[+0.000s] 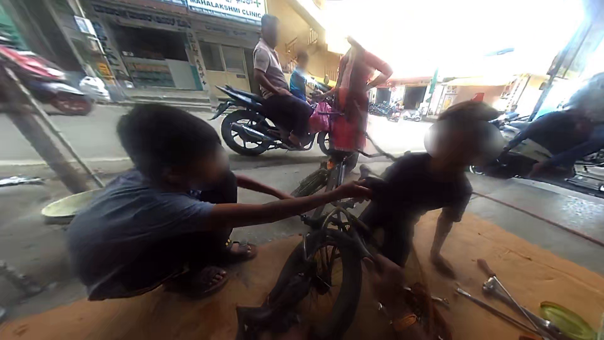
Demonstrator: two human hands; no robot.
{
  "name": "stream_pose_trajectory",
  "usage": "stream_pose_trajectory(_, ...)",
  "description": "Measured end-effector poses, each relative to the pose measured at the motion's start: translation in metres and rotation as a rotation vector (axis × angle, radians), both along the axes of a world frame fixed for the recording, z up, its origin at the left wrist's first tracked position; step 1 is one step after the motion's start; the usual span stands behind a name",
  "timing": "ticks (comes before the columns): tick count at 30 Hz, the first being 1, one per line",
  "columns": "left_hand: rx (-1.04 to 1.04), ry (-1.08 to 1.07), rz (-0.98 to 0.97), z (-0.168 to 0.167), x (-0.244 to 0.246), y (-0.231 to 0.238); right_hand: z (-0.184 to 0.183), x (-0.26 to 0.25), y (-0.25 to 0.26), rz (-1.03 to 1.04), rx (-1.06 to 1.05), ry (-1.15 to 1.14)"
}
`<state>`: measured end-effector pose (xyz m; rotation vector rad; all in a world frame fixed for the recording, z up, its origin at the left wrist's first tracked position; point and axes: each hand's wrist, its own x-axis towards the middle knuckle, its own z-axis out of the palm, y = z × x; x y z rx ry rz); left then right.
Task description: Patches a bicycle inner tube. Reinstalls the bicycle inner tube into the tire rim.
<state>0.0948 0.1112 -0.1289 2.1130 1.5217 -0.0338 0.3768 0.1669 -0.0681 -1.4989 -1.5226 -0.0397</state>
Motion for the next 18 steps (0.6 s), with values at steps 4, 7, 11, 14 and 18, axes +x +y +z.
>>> stream_pose_trajectory(4,-0.062,0.178,0.002,0.04,-0.031,-0.02,-0.029,-0.04,-0.031,-0.074,0.067,0.17)
stream_pose_trajectory(7,-0.106,0.278,0.003,0.049,-0.041,-0.027,-0.026,-0.057,-0.047,-0.079,0.063,0.298)
stream_pose_trajectory(11,-0.071,0.333,-0.019,0.043,-0.046,-0.036,-0.028,-0.058,-0.07,-0.062,-0.008,0.463)
stream_pose_trajectory(14,-0.093,0.359,-0.049,0.042,-0.033,-0.044,-0.048,-0.057,-0.081,-0.037,0.04,0.553)
stream_pose_trajectory(18,-0.074,0.329,-0.092,0.04,-0.025,-0.043,-0.036,-0.062,-0.09,-0.063,-0.047,0.612)
